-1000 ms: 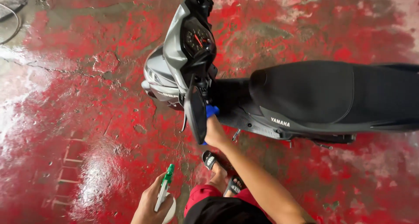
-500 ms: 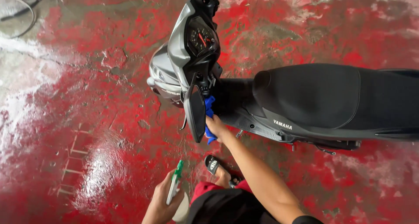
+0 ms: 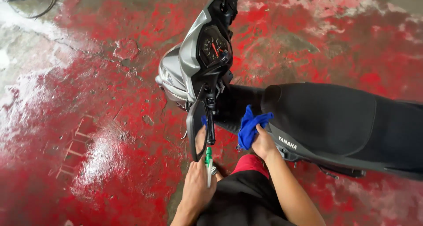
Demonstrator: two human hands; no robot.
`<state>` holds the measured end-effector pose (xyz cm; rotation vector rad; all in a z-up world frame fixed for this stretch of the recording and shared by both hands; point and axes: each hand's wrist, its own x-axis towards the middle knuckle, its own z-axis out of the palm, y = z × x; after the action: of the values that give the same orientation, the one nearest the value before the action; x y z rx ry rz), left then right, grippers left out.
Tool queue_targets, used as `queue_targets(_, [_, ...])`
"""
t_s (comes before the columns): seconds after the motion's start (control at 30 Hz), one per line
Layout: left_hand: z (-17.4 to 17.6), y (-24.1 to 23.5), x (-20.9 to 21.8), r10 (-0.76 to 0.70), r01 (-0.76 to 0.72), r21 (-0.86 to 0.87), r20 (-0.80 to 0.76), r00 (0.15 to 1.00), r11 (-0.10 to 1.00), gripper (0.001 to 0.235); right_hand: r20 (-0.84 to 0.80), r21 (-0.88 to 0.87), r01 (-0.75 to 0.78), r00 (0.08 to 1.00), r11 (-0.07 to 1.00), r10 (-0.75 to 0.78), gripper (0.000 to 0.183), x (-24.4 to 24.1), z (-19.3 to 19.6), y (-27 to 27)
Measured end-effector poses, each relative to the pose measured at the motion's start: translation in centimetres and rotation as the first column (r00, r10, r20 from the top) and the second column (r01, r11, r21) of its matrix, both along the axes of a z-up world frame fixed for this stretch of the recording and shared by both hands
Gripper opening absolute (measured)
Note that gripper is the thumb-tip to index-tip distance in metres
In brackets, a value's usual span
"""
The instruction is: The person cleans a scooter by spraying a cleaning solution from a spray bottle and wiping various parts with a blue cloth. The person wipes the front fairing, the front wheel area, the handlebars, the instrument cluster, and the side panels.
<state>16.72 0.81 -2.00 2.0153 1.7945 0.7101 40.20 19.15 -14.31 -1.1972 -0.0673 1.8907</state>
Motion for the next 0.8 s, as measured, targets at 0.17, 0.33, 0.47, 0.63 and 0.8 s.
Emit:
queue_targets(0.17, [3.1, 3.0, 6.1, 0.181, -0.165, -0.105, 0.169, 0.969, 0.981, 0.050, -0.268, 0.267, -0.100, 0.948, 0.958, 0.174, 0.037, -0.1, -2.7, 6.7])
queue_targets(0.33, [3.0, 7.4, 12.0, 0.321, -0.306, -0.106, 0.184, 0.929, 0.946, 0.058, -0.161, 0.297, -0.163, 0.963, 0.941, 0.217, 0.019, -0.4, 0.4, 12.6])
queue_targets(0.47, [1.1, 12.5, 15.2, 0.481, -0.459, -0.201, 0.072, 0.874, 0.865, 0.023, 0.006, 0.380, -0.203, 0.976, 0.902, 0.217, 0.029, 2.3, -3.9, 17.3])
queue_targets(0.63, [1.4, 13.9, 17.3, 0.452, -0.427, -0.165, 0.165, 0.877, 0.889, 0.062, 0.181, 0.411, -0.281, 0.958, 0.867, 0.224, 0.017, 2.9, -4.3, 18.6])
queue_targets(0.8, [2.5, 11.0, 18.3, 0.610, -0.529, -0.333, 0.220, 0.761, 0.780, 0.057, 0.143, 0.336, -0.429, 0.903, 0.838, 0.405, 0.031, -6.1, -2.6, 16.4])
